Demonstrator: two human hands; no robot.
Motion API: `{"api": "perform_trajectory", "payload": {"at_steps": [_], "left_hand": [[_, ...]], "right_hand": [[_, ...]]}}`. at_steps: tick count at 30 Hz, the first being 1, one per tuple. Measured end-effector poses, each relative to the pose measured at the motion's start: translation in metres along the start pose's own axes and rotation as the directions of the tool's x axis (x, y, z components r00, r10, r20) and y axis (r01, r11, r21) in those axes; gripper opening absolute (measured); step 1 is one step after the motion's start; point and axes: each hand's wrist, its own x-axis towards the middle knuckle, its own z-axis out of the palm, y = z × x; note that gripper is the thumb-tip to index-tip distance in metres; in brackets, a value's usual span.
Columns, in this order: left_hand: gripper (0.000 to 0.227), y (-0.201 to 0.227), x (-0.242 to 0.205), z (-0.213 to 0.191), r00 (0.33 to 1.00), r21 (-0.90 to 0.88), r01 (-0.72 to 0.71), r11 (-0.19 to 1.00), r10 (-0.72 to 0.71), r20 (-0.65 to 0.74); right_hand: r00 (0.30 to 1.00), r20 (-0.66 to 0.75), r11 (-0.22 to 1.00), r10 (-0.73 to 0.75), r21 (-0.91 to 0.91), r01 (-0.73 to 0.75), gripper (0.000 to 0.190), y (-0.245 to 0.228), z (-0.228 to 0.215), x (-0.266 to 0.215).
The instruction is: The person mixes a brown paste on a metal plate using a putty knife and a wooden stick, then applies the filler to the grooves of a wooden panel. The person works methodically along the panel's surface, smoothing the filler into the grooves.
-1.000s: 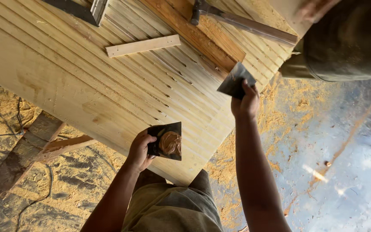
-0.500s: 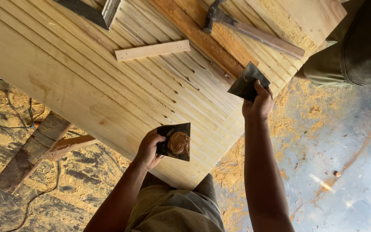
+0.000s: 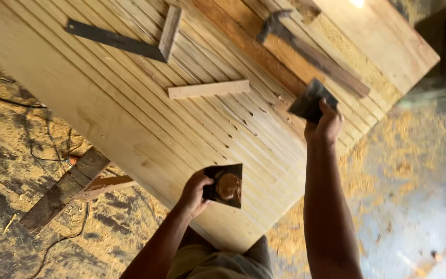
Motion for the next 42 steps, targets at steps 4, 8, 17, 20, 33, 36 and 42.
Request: {"api": "perform_trajectory", "payload": {"at_steps": [4,8,17,20,33,36,42], "left_hand": [[0.047,-0.001,0.002,-0.011,0.999,0.031,-0.023,0.999,0.022,0.023],[0.051,0.014,0.013,0.002,0.998,0.083,-0.037,0.996,0.04,-0.043],[0.046,0.037,0.055,0.054,0.977,0.252,-0.076,0.965,0.022,0.21],[0.044,0.03,0.075,0.084,0.954,0.268,-0.026,0.963,-0.056,0.293],[0.04,-0.02,0.115,0.153,0.886,0.55,-0.12,0.826,-0.16,0.434],[0.041,-0.025,0.116,0.153,0.918,0.61,-0.116,0.784,-0.15,0.367],[0.043,-0.03,0.133,0.137,0.911,0.57,-0.121,0.813,-0.137,0.389]], "right_hand": [[0.998,-0.057,1.0,-0.005,-0.031,0.003,0.01,-0.001,0.014,0.025],[0.999,-0.017,0.999,0.038,-0.026,-0.038,0.009,-0.009,0.014,0.02],[0.978,0.15,0.901,-0.144,-0.388,0.192,0.016,-0.087,-0.057,-0.142],[0.945,0.323,0.3,-0.046,-0.898,0.321,0.023,-0.118,-0.057,-0.196],[0.499,0.841,-0.062,0.208,-0.497,0.865,0.029,-0.127,-0.054,-0.189],[0.531,0.819,-0.073,0.217,-0.529,0.846,0.029,-0.115,-0.057,-0.189],[0.571,0.789,-0.068,0.225,-0.572,0.817,0.031,-0.1,-0.054,-0.188]]}}
